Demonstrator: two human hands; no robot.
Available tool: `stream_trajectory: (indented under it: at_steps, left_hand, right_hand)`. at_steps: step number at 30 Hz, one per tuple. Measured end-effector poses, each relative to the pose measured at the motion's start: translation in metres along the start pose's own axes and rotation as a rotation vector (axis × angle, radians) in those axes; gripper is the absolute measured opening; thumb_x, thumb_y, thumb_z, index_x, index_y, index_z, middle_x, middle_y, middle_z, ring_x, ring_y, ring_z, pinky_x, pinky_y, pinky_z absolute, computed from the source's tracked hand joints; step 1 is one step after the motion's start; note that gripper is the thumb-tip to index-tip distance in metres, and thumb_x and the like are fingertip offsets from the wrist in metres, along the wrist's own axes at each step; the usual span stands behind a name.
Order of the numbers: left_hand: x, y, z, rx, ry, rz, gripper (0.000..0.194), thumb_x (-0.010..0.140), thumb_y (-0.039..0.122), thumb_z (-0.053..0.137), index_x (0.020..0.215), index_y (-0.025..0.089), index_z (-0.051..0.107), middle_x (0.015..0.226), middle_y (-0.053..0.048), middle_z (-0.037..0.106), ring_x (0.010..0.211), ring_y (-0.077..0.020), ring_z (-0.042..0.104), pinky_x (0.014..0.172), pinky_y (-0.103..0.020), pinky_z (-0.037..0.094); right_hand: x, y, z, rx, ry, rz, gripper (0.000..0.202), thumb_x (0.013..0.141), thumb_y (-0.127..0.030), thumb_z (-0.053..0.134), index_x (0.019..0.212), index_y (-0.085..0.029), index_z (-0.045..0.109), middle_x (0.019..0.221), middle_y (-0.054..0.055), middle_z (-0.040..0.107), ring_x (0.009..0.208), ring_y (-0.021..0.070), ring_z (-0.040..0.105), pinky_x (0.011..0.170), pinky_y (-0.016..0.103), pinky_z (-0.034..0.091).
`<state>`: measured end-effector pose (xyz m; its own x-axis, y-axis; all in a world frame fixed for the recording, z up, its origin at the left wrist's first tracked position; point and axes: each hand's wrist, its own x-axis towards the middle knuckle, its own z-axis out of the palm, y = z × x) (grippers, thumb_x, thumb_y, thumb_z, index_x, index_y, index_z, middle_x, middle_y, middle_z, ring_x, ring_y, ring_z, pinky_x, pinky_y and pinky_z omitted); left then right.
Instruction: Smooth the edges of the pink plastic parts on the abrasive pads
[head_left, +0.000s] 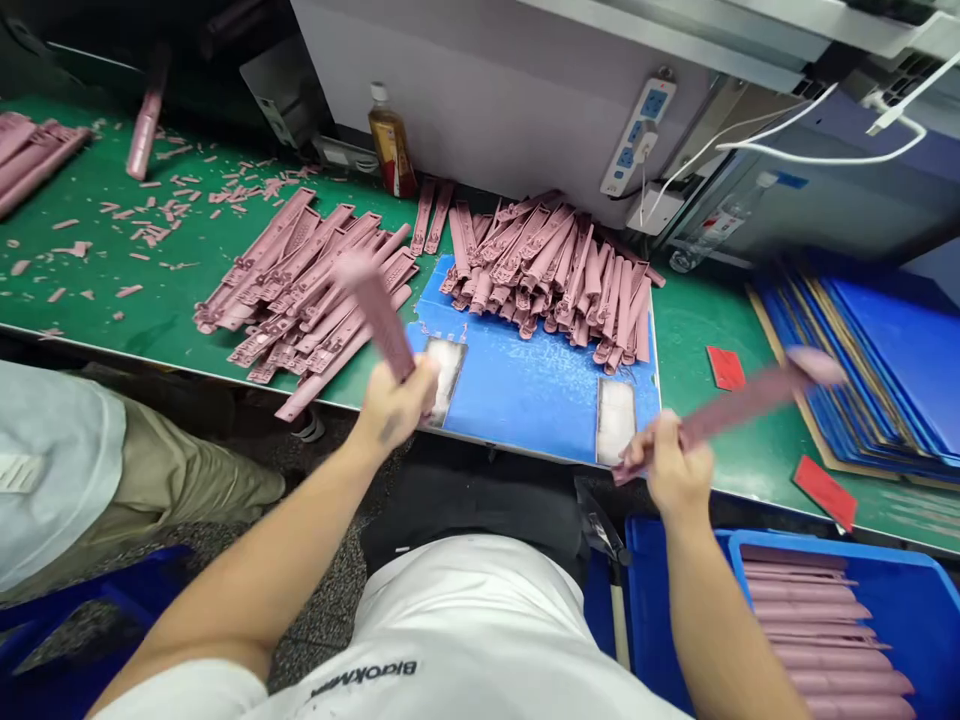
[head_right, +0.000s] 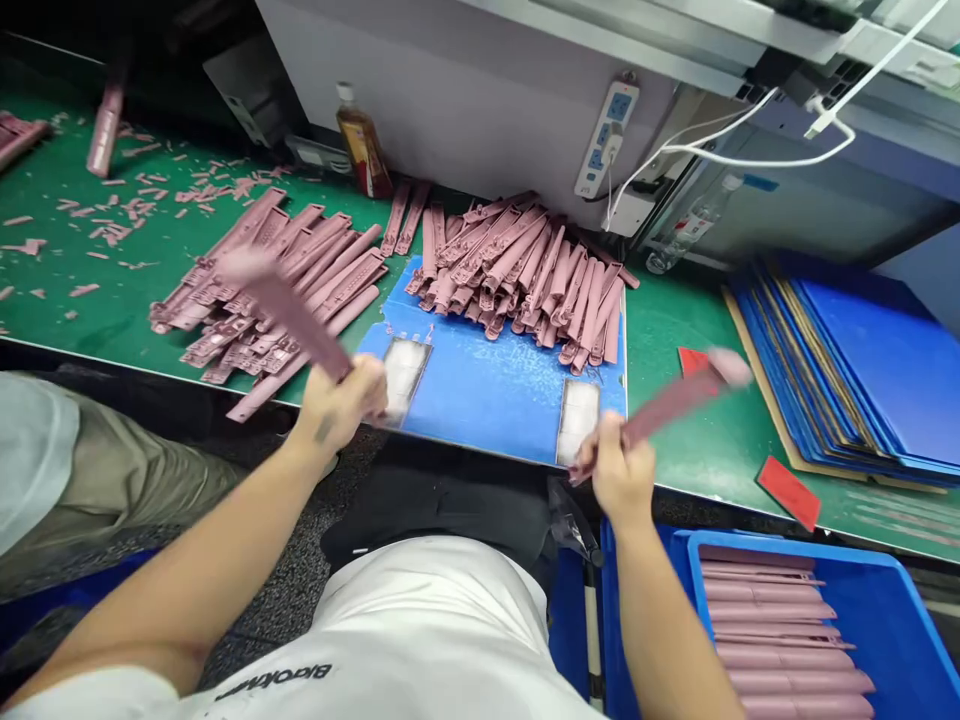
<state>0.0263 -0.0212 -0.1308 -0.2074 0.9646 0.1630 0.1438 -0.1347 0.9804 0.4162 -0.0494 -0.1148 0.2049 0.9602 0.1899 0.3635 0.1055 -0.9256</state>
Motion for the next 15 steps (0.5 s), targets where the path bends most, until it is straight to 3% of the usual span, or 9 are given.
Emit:
stream_trajectory:
  at_steps: [1,3,5,6,8,11,13,15]
  left_hand:
    - [0.023,-0.001,0.007,-0.043,0.001,-0.043,0.057,0.102,0.047,0.075,0.065,0.028,0.035,0.052,0.002,0.034,0.045,-0.0149,0.033,0.043,-0.033,0.03]
    - [0.072,-0.002,0.022,-0.032,0.06,0.029,0.059,0.098,0.05,0.079,0.064,0.028,0.036,0.052,0.003,0.033,0.047,-0.0133,0.03,0.045,-0.033,0.024]
    - [0.1,-0.002,0.032,-0.039,0.106,0.174,0.059,0.106,0.057,0.071,0.065,0.028,0.039,0.056,0.002,0.038,0.052,-0.0137,0.036,0.053,-0.033,0.031]
    - [0.101,-0.002,0.034,-0.048,0.102,0.23,0.059,0.11,0.06,0.066,0.066,0.028,0.042,0.059,0.0,0.044,0.057,-0.0144,0.042,0.058,-0.034,0.037]
    - [0.076,0.0,0.029,-0.05,0.032,0.285,0.058,0.111,0.064,0.066,0.069,0.026,0.053,0.068,-0.004,0.056,0.066,-0.0173,0.053,0.07,-0.039,0.046]
    - [0.0,0.001,0.007,-0.024,-0.148,0.298,0.054,0.103,0.063,0.085,0.07,0.026,0.064,0.072,-0.006,0.064,0.07,-0.0231,0.06,0.078,-0.046,0.054]
    - [-0.049,-0.001,-0.01,-0.065,-0.201,0.259,0.059,0.105,0.062,0.086,0.066,0.027,0.059,0.067,-0.005,0.061,0.066,-0.0242,0.059,0.075,-0.047,0.056]
    - [-0.08,-0.003,-0.023,-0.14,-0.153,0.105,0.062,0.106,0.067,0.085,0.07,0.026,0.054,0.063,-0.003,0.055,0.058,-0.0212,0.052,0.06,-0.04,0.05]
  right_hand:
    - [0.023,0.0,0.003,-0.055,0.008,0.058,0.075,0.11,-0.088,0.068,0.068,-0.028,0.055,0.056,0.002,0.058,0.05,0.02,0.061,0.052,0.034,0.055]
    - [0.076,-0.002,0.015,-0.148,0.1,0.045,0.079,0.111,-0.093,0.06,0.064,-0.031,0.048,0.05,0.001,0.05,0.046,0.0188,0.054,0.048,0.034,0.046]
    - [0.113,-0.004,0.03,-0.137,0.204,-0.108,0.077,0.114,-0.094,0.048,0.068,-0.032,0.047,0.056,0.002,0.053,0.055,0.0206,0.06,0.057,0.036,0.053]
    - [0.118,-0.004,0.036,-0.114,0.223,-0.186,0.076,0.114,-0.095,0.046,0.071,-0.032,0.05,0.062,0.004,0.058,0.063,0.0225,0.065,0.066,0.039,0.06]
    - [0.098,-0.004,0.04,-0.104,0.165,-0.285,0.075,0.11,-0.097,0.053,0.078,-0.03,0.062,0.081,0.009,0.073,0.084,0.0284,0.076,0.091,0.049,0.069]
    - [0.02,-0.002,0.027,-0.146,0.003,-0.293,0.066,0.106,-0.093,0.069,0.085,-0.03,0.077,0.103,0.011,0.087,0.106,0.0364,0.085,0.111,0.062,0.07]
    - [-0.033,-0.001,0.01,-0.056,0.004,-0.256,0.061,0.113,-0.084,0.067,0.085,-0.03,0.074,0.094,0.008,0.085,0.098,0.0344,0.087,0.103,0.06,0.074]
    - [-0.066,0.001,-0.009,0.038,0.099,-0.134,0.06,0.115,-0.079,0.068,0.083,-0.028,0.066,0.071,0.002,0.072,0.069,0.0269,0.078,0.075,0.048,0.074]
